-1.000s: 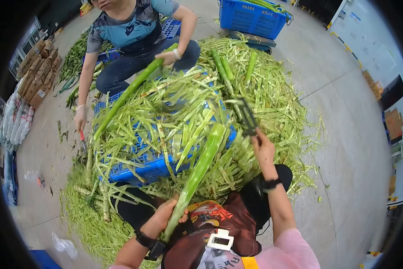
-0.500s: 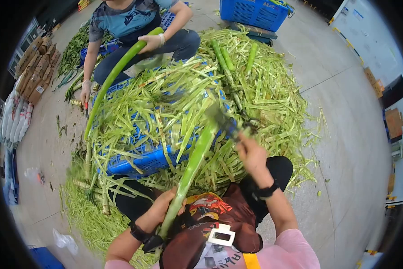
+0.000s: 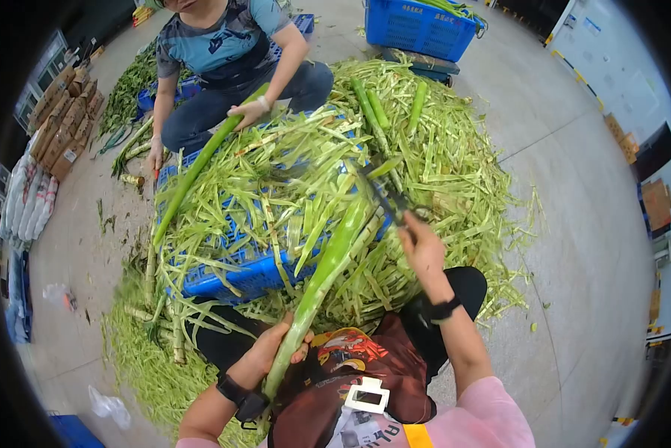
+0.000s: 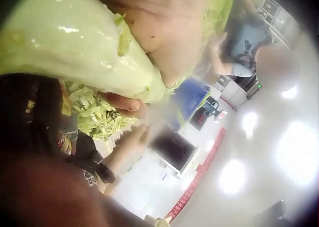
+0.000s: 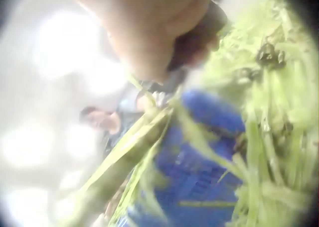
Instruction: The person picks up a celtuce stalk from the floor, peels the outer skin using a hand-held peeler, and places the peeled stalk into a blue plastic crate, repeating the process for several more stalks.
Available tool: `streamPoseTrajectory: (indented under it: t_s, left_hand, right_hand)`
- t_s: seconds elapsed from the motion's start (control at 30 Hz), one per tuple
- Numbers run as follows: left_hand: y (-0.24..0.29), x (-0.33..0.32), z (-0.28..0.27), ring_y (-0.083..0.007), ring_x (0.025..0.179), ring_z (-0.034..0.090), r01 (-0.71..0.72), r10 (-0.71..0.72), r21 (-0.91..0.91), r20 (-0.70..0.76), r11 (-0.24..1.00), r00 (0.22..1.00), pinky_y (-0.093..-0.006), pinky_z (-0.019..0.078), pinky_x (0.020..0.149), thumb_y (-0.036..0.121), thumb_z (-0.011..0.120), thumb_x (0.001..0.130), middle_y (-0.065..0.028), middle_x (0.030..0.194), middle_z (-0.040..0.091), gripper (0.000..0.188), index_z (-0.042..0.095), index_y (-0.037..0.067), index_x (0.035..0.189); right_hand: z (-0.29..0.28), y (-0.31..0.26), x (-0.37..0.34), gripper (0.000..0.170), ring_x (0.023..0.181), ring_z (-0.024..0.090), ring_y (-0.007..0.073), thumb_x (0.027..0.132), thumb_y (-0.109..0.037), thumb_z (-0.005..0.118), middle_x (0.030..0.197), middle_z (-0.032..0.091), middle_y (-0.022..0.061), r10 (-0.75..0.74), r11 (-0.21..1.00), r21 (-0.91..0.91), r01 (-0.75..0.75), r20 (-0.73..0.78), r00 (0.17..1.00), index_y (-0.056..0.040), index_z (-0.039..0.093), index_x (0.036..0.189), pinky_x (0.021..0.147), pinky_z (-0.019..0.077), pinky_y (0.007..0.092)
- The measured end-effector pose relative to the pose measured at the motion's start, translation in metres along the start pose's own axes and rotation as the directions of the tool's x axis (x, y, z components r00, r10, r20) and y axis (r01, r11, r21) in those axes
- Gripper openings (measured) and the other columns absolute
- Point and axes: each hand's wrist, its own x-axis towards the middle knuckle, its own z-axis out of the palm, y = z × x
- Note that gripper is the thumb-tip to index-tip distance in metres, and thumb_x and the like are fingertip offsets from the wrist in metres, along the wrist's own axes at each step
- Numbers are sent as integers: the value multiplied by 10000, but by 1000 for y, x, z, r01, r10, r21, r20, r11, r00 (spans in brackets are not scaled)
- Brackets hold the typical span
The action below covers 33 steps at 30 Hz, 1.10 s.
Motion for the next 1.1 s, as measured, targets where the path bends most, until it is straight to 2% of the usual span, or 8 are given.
streamPoseTrajectory:
  t_s: [0.17, 0.23, 0.37, 0.57, 0.63, 0.83, 0.97, 1.1]
  left_hand:
    - [-1, 6, 3, -176, 517, 504, -64, 69, 113, -43, 992, 997, -279, 435, 479, 496, 369, 961, -83, 803, 519, 481, 443, 57, 1142]
    - [-6, 3, 2, -176, 517, 519, -95, 108, 186, -60, 978, 992, -279, 446, 478, 484, 374, 962, -82, 798, 523, 469, 440, 58, 1148]
    - [-1, -7, 12, -180, 526, 541, -113, 139, 231, -98, 966, 985, -286, 464, 487, 406, 373, 982, -91, 791, 549, 390, 442, 58, 1143]
    - [5, 2, 5, -184, 524, 520, -23, 27, 44, -110, 999, 994, -295, 449, 495, 326, 338, 989, -109, 793, 566, 334, 468, 45, 1113]
    - [0, 5, -6, -189, 512, 500, 21, -17, 37, -94, 999, 995, -305, 444, 501, 344, 359, 988, -117, 767, 560, 344, 486, 43, 1097]
    - [-10, 2, -2, -192, 502, 492, -13, 13, 8, -38, 1000, 999, -281, 424, 486, 440, 237, 1006, -113, 777, 544, 479, 471, 32, 1094]
    - [-18, 3, -11, -198, 542, 543, 7, -7, -29, 1, 1000, 1000, -271, 438, 496, 507, 287, 977, -107, 797, 555, 541, 492, 10, 1048]
    - [-19, 13, -17, -195, 564, 546, 49, -48, 25, -28, 999, 998, -276, 435, 496, 519, 288, 972, -103, 756, 561, 592, 545, -10, 901]
  right_hand:
    - [-11, -70, -59, 436, 599, 592, 255, 769, -260, 686, 759, 571, 78, -518, 843, 44, 536, 331, 789, -206, 600, 1193, 537, 493, 358]
    - [-7, -66, -16, 406, 677, 616, 322, 802, -239, 658, 816, 609, 132, -38, 948, -246, 201, 539, 841, -183, 594, 1199, 584, 493, 409]
    - [-1, 33, 31, 353, 707, 617, 336, 843, -234, 602, 772, 612, 150, 103, 984, -142, -103, -3, 995, -173, 587, 1191, 585, 487, 434]
    - [-14, -79, -78, 444, 532, 541, 225, 791, -245, 646, 686, 509, 60, -319, 905, -133, 404, 416, 852, -218, 574, 1228, 443, 448, 360]
    - [4, -79, -103, 505, 584, 577, 205, 736, -235, 707, 725, 537, 63, -655, 755, 245, 608, 258, 710, -261, 568, 1220, 463, 473, 340]
    - [19, 33, 16, 266, 711, 624, 302, 849, -237, 590, 820, 644, 108, 267, 961, -71, -268, -29, 963, -199, 657, 1104, 571, 481, 384]
    - [-11, -4, -22, 278, 657, 602, 264, 842, -253, 606, 760, 614, 75, -78, 995, -54, 78, 9, 997, -200, 648, 1112, 527, 474, 367]
    - [-4, -65, -96, 380, 511, 529, 189, 799, -235, 606, 626, 475, 27, -657, 753, 197, 628, 262, 707, -252, 594, 1179, 408, 431, 340]
